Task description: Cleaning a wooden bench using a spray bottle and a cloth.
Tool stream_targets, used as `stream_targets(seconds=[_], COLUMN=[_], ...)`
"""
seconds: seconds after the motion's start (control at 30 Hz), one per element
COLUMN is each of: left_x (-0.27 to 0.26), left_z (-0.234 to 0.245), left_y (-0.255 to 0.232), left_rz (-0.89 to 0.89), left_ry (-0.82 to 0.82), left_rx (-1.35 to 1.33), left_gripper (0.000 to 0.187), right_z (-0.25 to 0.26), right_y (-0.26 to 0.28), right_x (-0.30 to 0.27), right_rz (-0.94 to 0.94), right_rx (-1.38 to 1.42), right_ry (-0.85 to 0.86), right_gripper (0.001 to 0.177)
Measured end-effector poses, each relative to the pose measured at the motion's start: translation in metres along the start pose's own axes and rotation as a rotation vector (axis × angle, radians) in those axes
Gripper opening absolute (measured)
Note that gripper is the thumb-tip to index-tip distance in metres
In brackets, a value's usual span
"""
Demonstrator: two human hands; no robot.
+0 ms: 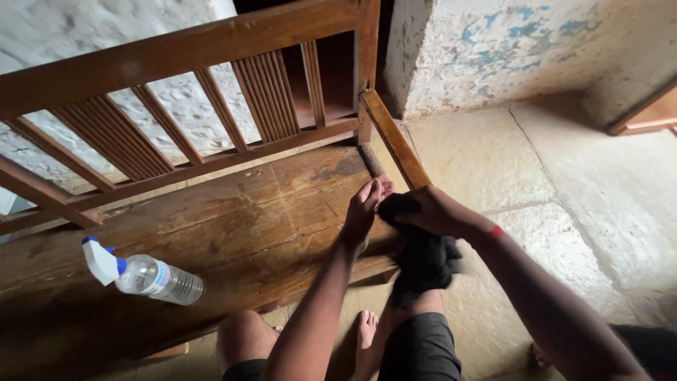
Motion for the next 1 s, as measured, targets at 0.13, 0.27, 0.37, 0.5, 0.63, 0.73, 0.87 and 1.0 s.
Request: stream_targets(seconds=[0.13,0.27,0.37,0.5,0.63,0.73,0.87,1.0], left_x=[-0.049,-0.073,-0.073,-0.073,-0.071,-0.062,-0.048,-0.027], left_z=[-0.024,-0.025,-0.016,0.004,0.019,0.032,0.023,-0.017], left_y=[-0.024,-0.042,-0.071,-0.086,-0.084,-0.085,-0.091,-0.044], left_rz=[0.312,0.209,0.139,0.099,0.146,-0.006,-0.254,0.096], left_ry=[0.103,0.131,-0.063,-0.323,-0.396,-0.525,-0.613,-0.551], left_rx=[-0.433,-0.338,-0.072,0.140,0.253,0.208,0.426,0.719], left_gripper=[0.071,0.061,0.045,0.042,0.043,0.046,0.038,0.035], right_z=[0.005,0.007,-0.004,0.002,0.035,0.052,0.039,0.034], right_y=[0.009,0.019,0.005,0.001,0.003,-0.006,-0.051,-0.073], right_x=[-0.017,0.000,0.017,0.014,0.002,-0.009,-0.004,-0.002], right_rz=[-0.051,0.095,0.182,0.015,0.301,0.113,0.016,-0.034], right_rx=[1.149,1.220,1.069,0.770,0.345,-0.193,0.019,0.117], right_ry=[-0.139,-0.203,-0.253,-0.344,-0.589,-0.839,-0.864,-0.866], right_gripper=[0.032,0.035,0.035,0.043,0.048,0.035,0.028,0.020])
Point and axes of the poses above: each hand's wrist, its own x-axis towards the middle knuckle, its own z-axis out of the back of the hand, y = z × x, the point moved 8 cm from there along x, towards the middle knuckle, and after that the axes turned 8 degrees about x, right-handed, at the moved point
